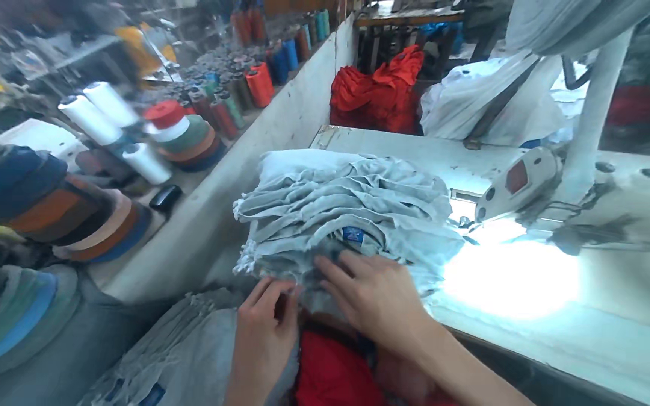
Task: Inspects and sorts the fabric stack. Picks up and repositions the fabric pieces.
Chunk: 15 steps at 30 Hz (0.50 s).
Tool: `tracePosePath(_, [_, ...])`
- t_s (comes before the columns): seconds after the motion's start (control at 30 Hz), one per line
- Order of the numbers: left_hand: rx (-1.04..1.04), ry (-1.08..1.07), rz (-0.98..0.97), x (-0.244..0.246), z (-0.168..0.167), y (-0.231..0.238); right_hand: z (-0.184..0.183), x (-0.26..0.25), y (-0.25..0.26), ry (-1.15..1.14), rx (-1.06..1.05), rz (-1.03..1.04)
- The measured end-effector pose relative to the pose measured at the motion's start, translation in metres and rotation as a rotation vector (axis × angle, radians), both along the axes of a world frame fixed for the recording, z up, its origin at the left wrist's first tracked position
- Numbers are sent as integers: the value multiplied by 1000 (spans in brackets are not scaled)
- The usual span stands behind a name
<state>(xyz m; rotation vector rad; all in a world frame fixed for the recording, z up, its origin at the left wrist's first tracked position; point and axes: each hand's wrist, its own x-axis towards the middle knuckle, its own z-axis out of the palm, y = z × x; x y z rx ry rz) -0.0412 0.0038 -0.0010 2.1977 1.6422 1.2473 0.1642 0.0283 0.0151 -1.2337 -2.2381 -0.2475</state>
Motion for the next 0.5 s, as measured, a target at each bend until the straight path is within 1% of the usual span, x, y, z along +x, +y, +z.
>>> tracePosePath(0.1, [-6, -77, -40, 3, -1, -4, -8, -11, 6, -66, 77, 49])
tracePosePath(0.3, [-22, -98, -57, -6, -8, -4, -7, 6, 12, 31, 19, 73])
tracePosePath(0.5, [-10, -139, -111, -2, -9, -8, -10, -4, 9, -50, 36, 121])
